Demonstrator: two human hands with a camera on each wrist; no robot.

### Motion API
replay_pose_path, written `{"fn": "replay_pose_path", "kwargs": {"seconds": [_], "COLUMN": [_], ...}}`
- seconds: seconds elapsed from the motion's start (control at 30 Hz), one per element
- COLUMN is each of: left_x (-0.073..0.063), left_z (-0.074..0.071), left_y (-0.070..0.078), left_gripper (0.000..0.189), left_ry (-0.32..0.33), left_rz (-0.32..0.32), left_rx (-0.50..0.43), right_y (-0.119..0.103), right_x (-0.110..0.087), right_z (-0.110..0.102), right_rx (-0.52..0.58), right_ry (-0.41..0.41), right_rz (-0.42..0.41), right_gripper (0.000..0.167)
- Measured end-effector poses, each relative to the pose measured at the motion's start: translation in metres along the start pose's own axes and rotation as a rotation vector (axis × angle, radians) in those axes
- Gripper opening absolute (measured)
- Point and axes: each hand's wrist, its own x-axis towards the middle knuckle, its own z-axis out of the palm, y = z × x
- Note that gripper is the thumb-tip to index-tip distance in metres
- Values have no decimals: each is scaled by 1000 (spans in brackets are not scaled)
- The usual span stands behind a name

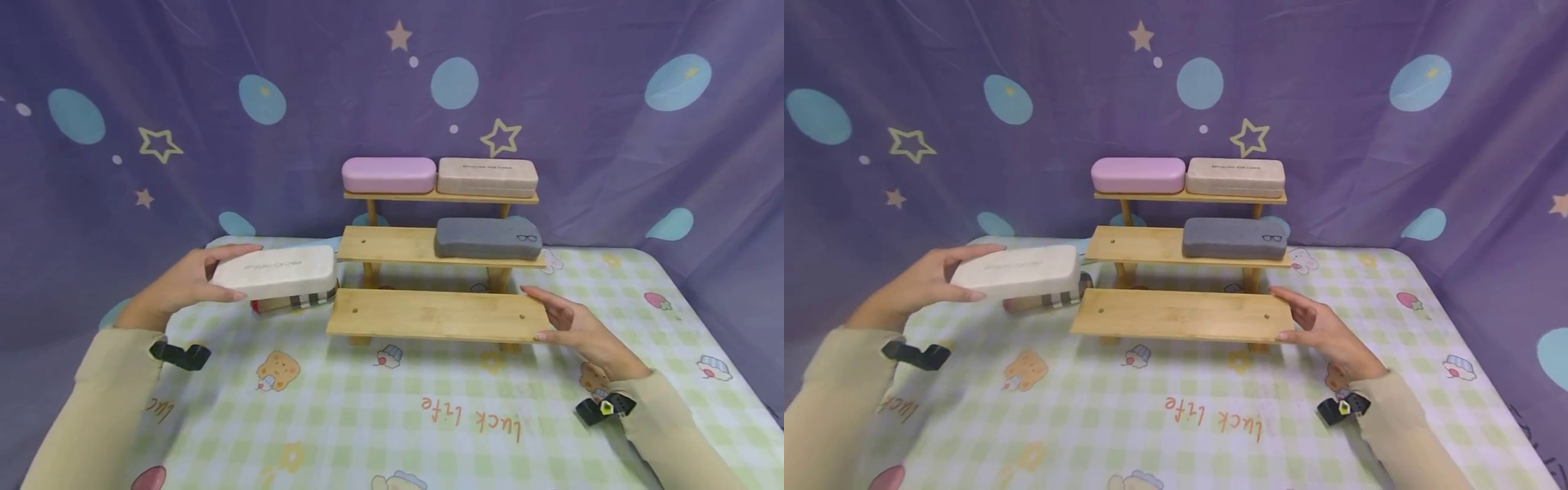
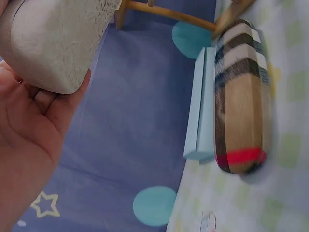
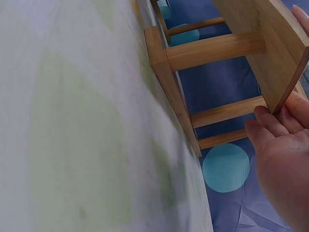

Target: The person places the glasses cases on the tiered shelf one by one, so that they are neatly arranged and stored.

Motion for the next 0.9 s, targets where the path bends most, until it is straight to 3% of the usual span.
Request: {"fn": "replay_pose_path", "kwargs": {"seconds": [0.27, 0.47, 0.67, 0.9], "left_x": [39, 63, 87, 113], "left_z": [9, 20, 28, 42], "left_y": [8, 9, 9, 15], "left_gripper": [69, 70, 70, 71], "left_ry": [-12, -28, -25, -1], "left_rz": [-47, -35, -23, -80], "left_rx": [22, -51, -28, -65], "right_y": [0, -1, -2, -3], "right_x": [-2, -2, 0, -2], "right_z": [-2, -3, -2, -3], "right_rx": [2, -36, -36, -80], "right_ry": [-19, -1, -1, 4], "right_rz": [-12, -5, 4, 3], "right_gripper": [74, 73, 74, 72]}}
